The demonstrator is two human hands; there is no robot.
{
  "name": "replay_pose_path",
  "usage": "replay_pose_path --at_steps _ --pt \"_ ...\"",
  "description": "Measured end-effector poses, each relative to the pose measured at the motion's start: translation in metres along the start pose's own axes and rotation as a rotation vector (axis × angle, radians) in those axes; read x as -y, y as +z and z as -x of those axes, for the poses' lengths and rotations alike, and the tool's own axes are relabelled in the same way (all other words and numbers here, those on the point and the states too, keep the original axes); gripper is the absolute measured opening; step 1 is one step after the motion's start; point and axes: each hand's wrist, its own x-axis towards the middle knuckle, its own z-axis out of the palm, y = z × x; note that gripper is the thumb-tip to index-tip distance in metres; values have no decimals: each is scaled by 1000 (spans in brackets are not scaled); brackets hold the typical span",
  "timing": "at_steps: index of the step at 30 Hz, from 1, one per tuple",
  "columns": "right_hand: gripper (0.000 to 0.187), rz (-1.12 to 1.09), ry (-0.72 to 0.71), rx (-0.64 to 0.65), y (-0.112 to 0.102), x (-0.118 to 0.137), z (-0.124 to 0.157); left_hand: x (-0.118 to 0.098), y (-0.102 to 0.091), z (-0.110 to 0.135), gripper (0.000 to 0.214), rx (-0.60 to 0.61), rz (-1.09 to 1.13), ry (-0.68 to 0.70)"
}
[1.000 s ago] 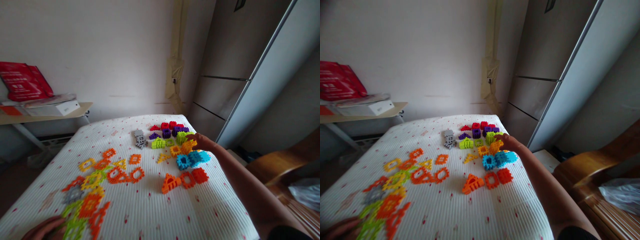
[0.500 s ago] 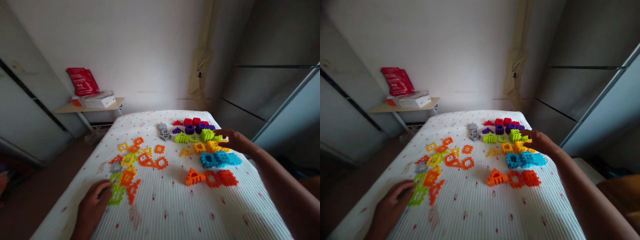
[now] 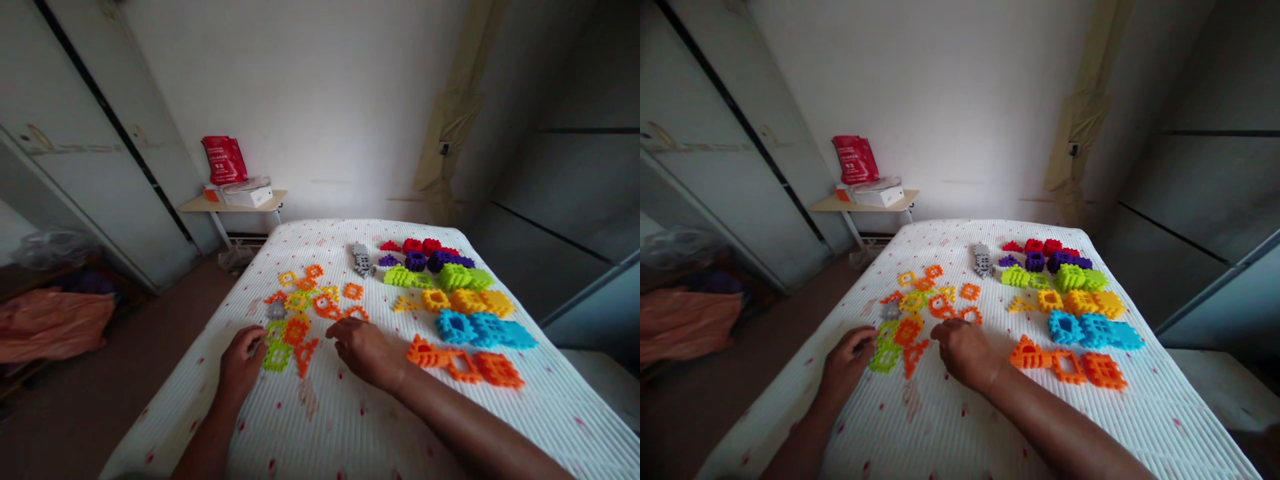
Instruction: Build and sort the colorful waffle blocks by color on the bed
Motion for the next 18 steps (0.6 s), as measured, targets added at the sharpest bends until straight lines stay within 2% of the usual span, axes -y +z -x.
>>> replay_pose_path --at_steps 3,7,14,18 --pt "37 39 50 36 26 7 -28 0 0 0 24 12 32 7" --pt "40 60 146 83 47 7 -55 0 2 0 24 -2 61 -1" --pt "54 24 132 165 52 4 -70 4 4 0 23 19 42 25" --pt "52 27 166 164 53 7 -72 5 4 0 23 37 10 61"
